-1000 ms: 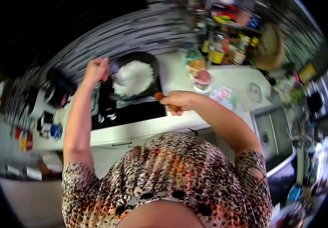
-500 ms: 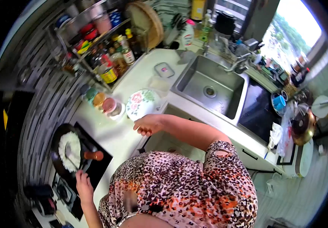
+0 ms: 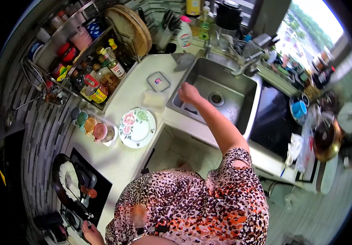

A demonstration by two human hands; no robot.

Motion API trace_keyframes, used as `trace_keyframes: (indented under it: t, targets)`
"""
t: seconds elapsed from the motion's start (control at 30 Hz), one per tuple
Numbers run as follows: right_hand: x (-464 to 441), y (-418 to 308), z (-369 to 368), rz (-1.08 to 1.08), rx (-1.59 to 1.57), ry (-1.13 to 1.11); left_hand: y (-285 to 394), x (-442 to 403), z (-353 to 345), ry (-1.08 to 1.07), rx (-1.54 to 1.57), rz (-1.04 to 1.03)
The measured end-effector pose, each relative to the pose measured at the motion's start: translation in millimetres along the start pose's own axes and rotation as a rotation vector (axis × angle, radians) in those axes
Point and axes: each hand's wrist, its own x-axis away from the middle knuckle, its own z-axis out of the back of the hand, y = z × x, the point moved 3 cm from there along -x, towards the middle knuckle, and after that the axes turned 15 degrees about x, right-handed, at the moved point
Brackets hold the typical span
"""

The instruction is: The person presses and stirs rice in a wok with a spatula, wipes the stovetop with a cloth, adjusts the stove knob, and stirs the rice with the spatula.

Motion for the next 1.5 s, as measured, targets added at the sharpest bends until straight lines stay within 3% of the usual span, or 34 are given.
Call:
trace_keyframes:
  t: [0.03, 0.1, 0.17, 0.27, 0.3, 0.37, 0.43, 0.47, 0.5, 0.53, 0.57, 0.6, 0.7, 0.73, 0.8, 0.87, 0.93, 0.97, 1.0, 1.03, 1.1, 1.23, 1.4, 1.47, 1.5]
  targets:
    - [-25, 4, 2, 0.054, 0.106, 0.107, -2, 3, -3, -0.010, 0.013, 0.028]
    - [-60, -13, 14, 0.029, 0.371, 0.058, 2, -7, -5, -0.192, 0.042, 0.192]
    - [-113, 8, -23, 0.111, 0.569, 0.082, -19, -19, -2, -0.232, -0.056, -0.002]
    - [-157, 5, -32, -0.066, 0.762, -0.039, 1, -33, 7, -0.367, -0.032, 0.196]
    - [-170, 9, -37, -0.129, 0.781, -0.114, -15, -33, 6, -0.342, -0.096, 0.020]
    - [-149, 18, -18, -0.258, 0.795, -0.288, -20, -52, 33, -0.488, -0.089, -0.008]
    - [-171, 54, -35, -0.120, 0.941, -0.251, -20, -47, 47, -0.503, -0.110, 0.094]
    - [-171, 54, -28, -0.199, 0.872, -0.208, -20, -45, 54, -0.538, -0.107, 0.184]
    - [-180, 60, -29, -0.104, 1.074, -0.101, -28, -41, 55, -0.527, -0.116, 0.203]
    - [-181, 66, -30, -0.108, 1.081, -0.097, -34, -38, 56, -0.524, -0.121, 0.220]
    - [-135, 65, 12, -0.171, 1.117, -0.049, -74, -38, 54, -0.533, -0.078, 0.178]
    - [-123, 50, 19, 0.018, 1.158, 0.065, -92, -20, 45, -0.526, -0.030, 0.210]
    - [-100, 26, 28, 0.271, 1.087, 0.189, -109, -4, 14, -0.584, -0.045, 0.117]
    - [-91, 17, 30, 0.291, 1.089, 0.199, -111, -4, 6, -0.574, -0.033, 0.132]
    - [-57, 2, 41, 0.156, 0.973, -0.011, -124, -2, -29, -0.550, 0.083, 0.093]
    - [-57, 47, 24, 0.347, 1.017, 0.096, -118, -11, -43, -0.551, 0.121, 0.080]
    - [-8, 43, 35, 0.080, 0.425, -0.095, -116, -13, -52, -0.564, 0.136, 0.084]
    - [18, 42, 34, -0.002, 0.514, -0.051, -124, -12, -59, -0.568, 0.152, 0.106]
    - [40, 46, 28, -0.024, 0.528, -0.244, -136, -10, -68, -0.593, 0.176, 0.114]
    - [102, -18, 37, -0.091, 0.255, -0.308, -137, 6, -74, -0.594, 0.191, 0.123]
    - [169, -82, 26, -0.111, 0.037, -0.575, -144, 13, -84, -0.603, 0.200, 0.145]
    - [229, -135, -44, 0.240, -0.266, -0.616, -148, 20, -103, -0.615, 0.259, 0.123]
    - [249, -267, -115, 0.733, 0.073, -0.092, -166, 0, -100, -0.640, 0.405, 0.117]
    - [247, -270, -193, 0.877, 0.215, 0.001, -187, -7, -101, -0.602, 0.477, 0.039]
    - [235, -250, -215, 0.920, 0.292, 0.005, -166, -7, -109, -0.602, 0.488, 0.036]
